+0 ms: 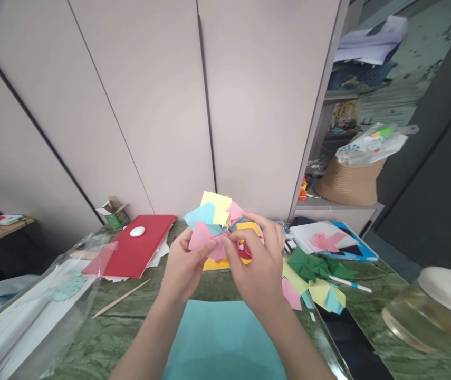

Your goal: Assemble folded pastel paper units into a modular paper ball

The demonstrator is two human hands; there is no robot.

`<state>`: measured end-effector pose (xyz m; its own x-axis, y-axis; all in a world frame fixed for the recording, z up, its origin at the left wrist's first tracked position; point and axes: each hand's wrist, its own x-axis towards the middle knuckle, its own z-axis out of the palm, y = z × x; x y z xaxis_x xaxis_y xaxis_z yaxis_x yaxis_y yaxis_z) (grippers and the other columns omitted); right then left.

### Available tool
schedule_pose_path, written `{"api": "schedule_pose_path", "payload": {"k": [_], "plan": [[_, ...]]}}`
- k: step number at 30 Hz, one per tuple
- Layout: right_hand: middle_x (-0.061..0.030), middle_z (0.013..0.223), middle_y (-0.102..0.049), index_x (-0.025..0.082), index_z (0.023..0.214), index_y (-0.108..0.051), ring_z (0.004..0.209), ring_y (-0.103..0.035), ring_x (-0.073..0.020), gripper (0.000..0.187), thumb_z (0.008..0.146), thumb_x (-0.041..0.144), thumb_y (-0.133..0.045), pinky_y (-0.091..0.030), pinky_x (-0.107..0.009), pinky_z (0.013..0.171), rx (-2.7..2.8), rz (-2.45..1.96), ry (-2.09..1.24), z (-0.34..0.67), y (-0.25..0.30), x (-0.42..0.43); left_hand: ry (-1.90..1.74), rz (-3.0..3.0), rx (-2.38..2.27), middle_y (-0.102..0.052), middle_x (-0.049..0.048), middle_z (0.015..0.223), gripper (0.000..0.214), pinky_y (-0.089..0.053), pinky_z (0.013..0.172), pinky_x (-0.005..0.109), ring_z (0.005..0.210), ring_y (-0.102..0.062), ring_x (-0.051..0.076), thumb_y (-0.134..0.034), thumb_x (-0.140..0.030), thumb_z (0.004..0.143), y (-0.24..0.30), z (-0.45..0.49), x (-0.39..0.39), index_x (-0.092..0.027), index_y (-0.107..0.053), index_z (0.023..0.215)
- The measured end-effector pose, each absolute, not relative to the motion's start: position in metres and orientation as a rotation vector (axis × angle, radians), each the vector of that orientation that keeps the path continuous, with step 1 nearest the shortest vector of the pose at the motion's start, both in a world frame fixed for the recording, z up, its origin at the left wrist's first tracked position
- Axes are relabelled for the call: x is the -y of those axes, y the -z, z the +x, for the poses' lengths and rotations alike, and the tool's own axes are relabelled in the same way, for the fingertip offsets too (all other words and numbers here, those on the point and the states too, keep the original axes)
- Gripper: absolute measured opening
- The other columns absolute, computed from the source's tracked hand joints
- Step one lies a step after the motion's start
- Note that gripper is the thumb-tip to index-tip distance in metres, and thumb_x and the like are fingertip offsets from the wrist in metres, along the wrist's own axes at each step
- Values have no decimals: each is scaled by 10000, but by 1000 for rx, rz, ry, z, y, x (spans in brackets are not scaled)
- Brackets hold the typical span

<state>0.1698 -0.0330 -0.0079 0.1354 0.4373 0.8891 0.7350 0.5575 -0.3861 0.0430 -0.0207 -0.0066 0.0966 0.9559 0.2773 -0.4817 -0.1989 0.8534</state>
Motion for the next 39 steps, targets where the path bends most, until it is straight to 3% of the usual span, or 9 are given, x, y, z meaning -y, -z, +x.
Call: {"api": "schedule_pose_path", "payload": {"k": [6, 15, 23, 29, 34, 39], "plan": [[-55, 1078, -540, 235, 752, -611, 1067, -510, -230, 46, 787, 263, -605, -404, -409, 887, 1553, -1071, 51, 177, 5, 32, -1437, 1086, -592, -686, 45, 874, 197, -468, 680, 250, 772, -625, 154, -661, -204, 731, 8, 41, 19, -162, -631, 920], [-54, 1159, -507, 240, 755, -614, 1109, -478, -243, 80, 811, 275, -569, -385, -432, 907, 1572, -1058, -27, 172, 8, 35, -1393, 1127, -604, -678, 53, 896, 272, -466, 743, 275, 815, -613, 166, -696, -166, 684, 8, 40, 18, -162, -628, 947], [-89, 1145, -507, 202, 723, -551, 1063, -505, -257, 89, 796, 248, -572, -387, -455, 887, 1540, -1083, 184, 166, 9, 35, -1428, 1074, -615, -681, 59, 902, 288, -477, 746, 287, 818, -625, 177, -711, -180, 672, 8, 45, 20, -162, -629, 947], [-83, 1126, -516, 209, 763, -605, 1043, -514, -243, 13, 769, 203, -615, -410, -428, 875, 1567, -1023, 218, 170, 8, 32, -1422, 1051, -572, -691, 63, 947, 264, -480, 758, 272, 854, -634, 176, -678, -188, 716, 6, 43, 19, -164, -626, 974], [-91, 1126, -528, 207, 808, -649, 1038, -510, -237, 89, 749, 141, -638, -425, -395, 846, 1677, -928, 289, 176, 4, 31, -1398, 1079, -497, -692, 61, 968, 334, -489, 725, 256, 843, -634, 166, -610, -194, 782, 6, 40, 18, -184, -592, 1115], [-82, 1140, -546, 228, 826, -664, 1028, -514, -253, 172, 722, 90, -657, -419, -431, 850, 1754, -871, 472, 180, 5, 28, -1428, 1082, -487, -686, 60, 989, 336, -490, 726, 234, 871, -627, 159, -579, -180, 801, 6, 37, 19, -189, -590, 1137]]}}
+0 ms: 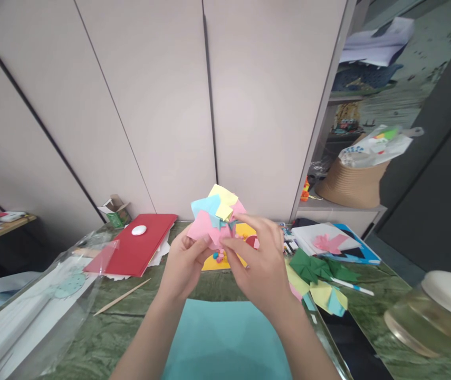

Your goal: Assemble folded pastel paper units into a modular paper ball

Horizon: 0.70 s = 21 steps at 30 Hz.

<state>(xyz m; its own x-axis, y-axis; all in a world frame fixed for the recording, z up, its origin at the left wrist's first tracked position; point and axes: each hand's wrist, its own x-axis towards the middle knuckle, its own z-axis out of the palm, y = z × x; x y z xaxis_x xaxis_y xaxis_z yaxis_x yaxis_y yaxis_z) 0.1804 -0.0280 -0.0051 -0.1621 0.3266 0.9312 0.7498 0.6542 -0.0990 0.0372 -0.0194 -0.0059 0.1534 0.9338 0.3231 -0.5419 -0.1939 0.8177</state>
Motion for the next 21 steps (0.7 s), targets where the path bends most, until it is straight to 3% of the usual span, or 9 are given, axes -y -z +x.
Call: {"api": "schedule_pose_path", "payload": {"k": [7, 15, 21], "plan": [[-80, 1131, -573, 240, 849, -653, 1035, -536, -280, 200, 718, 91, -671, -421, -465, 833, 1851, -863, 713, 181, 4, 30, -1421, 1087, -528, -682, 54, 940, 269, -485, 710, 225, 810, -619, 138, -578, -195, 804, 5, 36, 18, -170, -608, 1070], [-82, 1104, -615, 227, 812, -648, 1020, -544, -273, 147, 719, 120, -687, -424, -462, 821, 1858, -890, 702, 181, 4, 31, -1438, 1261, -670, -674, 61, 905, 233, -460, 667, 232, 738, -588, 131, -584, -221, 802, 10, 33, 13, -147, -605, 1021], [-75, 1115, -615, 231, 836, -644, 1027, -541, -271, 179, 722, 96, -676, -428, -451, 815, 1880, -889, 671, 177, 7, 30, -1378, 1395, -765, -670, 37, 829, 221, -453, 652, 229, 695, -576, 122, -556, -149, 792, 4, 31, 17, -145, -616, 1005]]}}
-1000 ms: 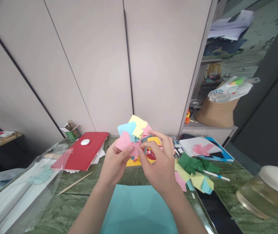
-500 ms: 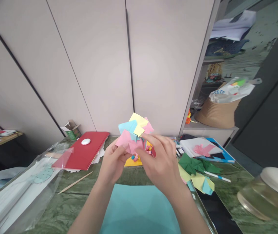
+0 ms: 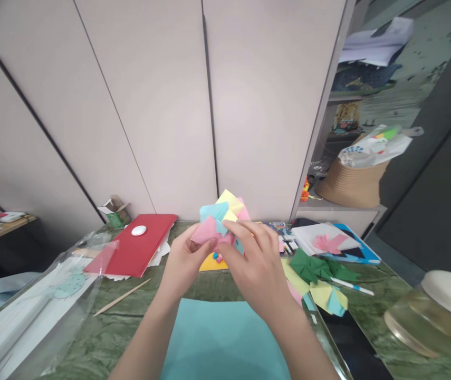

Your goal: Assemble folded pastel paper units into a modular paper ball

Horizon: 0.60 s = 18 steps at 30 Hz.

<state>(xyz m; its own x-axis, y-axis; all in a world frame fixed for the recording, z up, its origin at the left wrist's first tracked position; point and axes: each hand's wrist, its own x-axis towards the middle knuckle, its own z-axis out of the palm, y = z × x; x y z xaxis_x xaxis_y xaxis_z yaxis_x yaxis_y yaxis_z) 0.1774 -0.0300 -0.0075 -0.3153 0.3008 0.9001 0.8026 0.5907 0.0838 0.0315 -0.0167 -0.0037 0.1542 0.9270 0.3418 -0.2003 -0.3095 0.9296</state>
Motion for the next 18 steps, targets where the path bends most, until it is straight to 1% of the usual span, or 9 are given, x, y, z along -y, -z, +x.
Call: {"api": "schedule_pose_path", "payload": {"k": [3, 7, 11, 13, 14, 16, 18], "plan": [[-83, 1089, -611, 214, 818, -635, 989, -556, -255, 144, 723, 115, -678, -437, -441, 811, 1821, -859, 579, 178, 5, 31, -1385, 1291, -666, -663, 34, 830, 183, -453, 657, 228, 709, -577, 119, -579, -156, 783, 6, 29, 14, -149, -615, 962], [-93, 1047, -602, 204, 828, -634, 940, -561, -239, 159, 713, 100, -671, -445, -426, 794, 1695, -831, 548, 183, 1, 33, -1374, 1154, -594, -644, 18, 772, 141, -440, 592, 201, 630, -553, 88, -621, -177, 763, 7, 27, 9, -150, -607, 901], [-79, 1011, -597, 223, 837, -637, 933, -556, -231, 141, 734, 128, -649, -436, -436, 818, 1629, -925, 464, 189, 0, 34, -1392, 1055, -544, -660, 33, 809, 177, -477, 626, 207, 707, -599, 116, -641, -162, 744, 3, 25, 10, -144, -612, 919], [-73, 1019, -579, 240, 874, -627, 970, -551, -233, 122, 762, 191, -631, -440, -444, 846, 1572, -1013, 273, 191, 2, 31, -1377, 995, -521, -668, 40, 829, 183, -495, 656, 216, 739, -616, 128, -648, -149, 734, 2, 24, 11, -139, -616, 914], [-72, 1043, -566, 254, 925, -611, 1001, -545, -235, 152, 775, 230, -621, -449, -442, 853, 1532, -1038, 124, 192, 4, 30, -1364, 966, -506, -670, 43, 840, 179, -501, 678, 221, 758, -622, 132, -649, -141, 731, 1, 24, 12, -137, -619, 908], [-75, 1154, -524, 298, 1090, -530, 1074, -528, -235, 309, 790, 303, -606, -482, -423, 840, 1458, -1021, -252, 194, 6, 26, -1331, 920, -477, -674, 46, 853, 171, -507, 715, 230, 783, -626, 134, -643, -130, 734, 1, 23, 12, -135, -624, 904], [-74, 1254, -473, 346, 1244, -388, 1102, -527, -223, 488, 801, 349, -590, -519, -383, 791, 1405, -940, -627, 194, 8, 22, -1297, 903, -462, -676, 46, 850, 156, -509, 725, 231, 780, -628, 131, -634, -130, 743, 2, 22, 12, -131, -631, 899]]}}
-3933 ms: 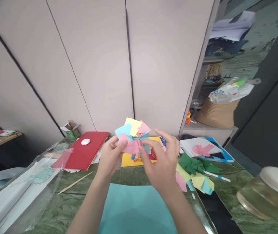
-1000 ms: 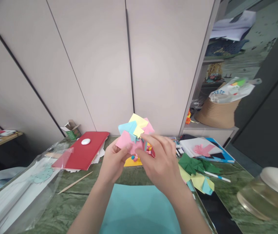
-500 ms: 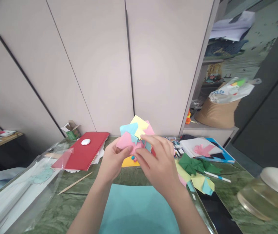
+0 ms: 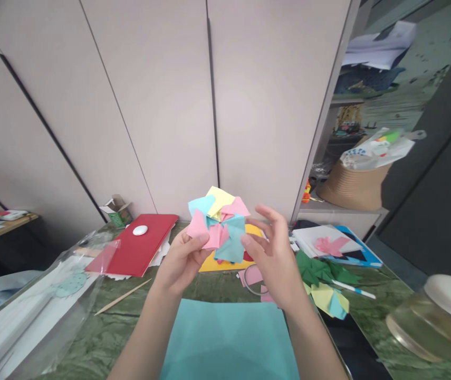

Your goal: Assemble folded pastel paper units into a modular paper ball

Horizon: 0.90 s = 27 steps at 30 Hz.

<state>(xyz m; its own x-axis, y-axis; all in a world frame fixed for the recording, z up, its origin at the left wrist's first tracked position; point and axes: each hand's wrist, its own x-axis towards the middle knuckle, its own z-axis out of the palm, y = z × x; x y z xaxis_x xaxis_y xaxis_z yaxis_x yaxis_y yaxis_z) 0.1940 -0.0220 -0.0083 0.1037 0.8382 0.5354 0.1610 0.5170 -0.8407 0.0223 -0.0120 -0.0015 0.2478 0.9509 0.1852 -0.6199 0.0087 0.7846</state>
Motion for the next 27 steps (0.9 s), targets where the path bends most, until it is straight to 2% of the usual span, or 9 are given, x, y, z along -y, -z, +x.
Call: {"api": "schedule_pose_path", "payload": {"k": [2, 5, 9, 12, 15, 18, 24, 27], "plan": [[-72, 1256, -484, 373, 1318, -277, 1041, -571, -208, 589, 810, 372, -574, -541, -354, 732, 1392, -844, -934, 193, 8, 19, -1271, 922, -454, -678, 46, 845, 152, -508, 708, 227, 763, -627, 129, -636, -138, 744, 2, 22, 11, -131, -639, 896], [-50, 1052, -611, 345, 1331, -264, 833, -639, -179, 648, 781, 371, -607, -555, -336, 663, 1331, -743, -1194, 188, 6, 18, -1242, 1005, -461, -682, 49, 884, 216, -502, 686, 243, 762, -625, 141, -649, -167, 735, 3, 23, 10, -151, -639, 950], [-11, 861, -660, 305, 1285, -350, 710, -648, -173, 742, 654, 314, -741, -563, -315, 604, 1190, -820, -1160, 182, 3, 18, -1291, 1161, -583, -682, 51, 880, 288, -482, 668, 263, 738, -621, 153, -651, -220, 736, 4, 25, 12, -159, -625, 1017], [-6, 807, -661, 303, 1316, -340, 653, -648, -180, 797, 636, 305, -756, -558, -301, 524, 1215, -902, -1040, 181, 3, 20, -1374, 1269, -689, -683, 49, 851, 272, -471, 651, 258, 743, -623, 165, -628, -220, 748, 4, 28, 15, -148, -622, 1010], [-54, 983, -658, 306, 1319, -357, 765, -663, -205, 766, 656, 275, -741, -579, -313, 563, 1305, -894, -945, 182, 4, 21, -1391, 1334, -748, -677, 41, 841, 223, -460, 624, 247, 713, -614, 156, -582, -195, 766, 2, 30, 18, -152, -619, 981], [-79, 1190, -588, 317, 1304, -377, 904, -649, -228, 712, 683, 232, -715, -593, -332, 628, 1383, -875, -852, 183, 6, 20, -1392, 1357, -757, -666, 28, 826, 218, -437, 601, 235, 662, -582, 133, -554, -166, 762, 2, 30, 19, -162, -621, 969], [-73, 1064, -648, 285, 1307, -360, 842, -661, -218, 658, 733, 253, -680, -582, -320, 593, 1464, -878, -709, 186, 9, 18, -1343, 1170, -543, -621, 4, 763, 344, -396, 593, 218, 619, -493, 99, -530, -70, 654, 3, 25, 14, -175, -647, 960], [-70, 1114, -627, 292, 1293, -379, 895, -645, -218, 655, 720, 266, -695, -578, -316, 625, 1461, -900, -693, 187, 9, 18, -1307, 1101, -517, -585, -9, 677, 348, -380, 564, 214, 576, -466, 93, -530, -55, 629, 2, 23, 13, -172, -656, 931]]}}
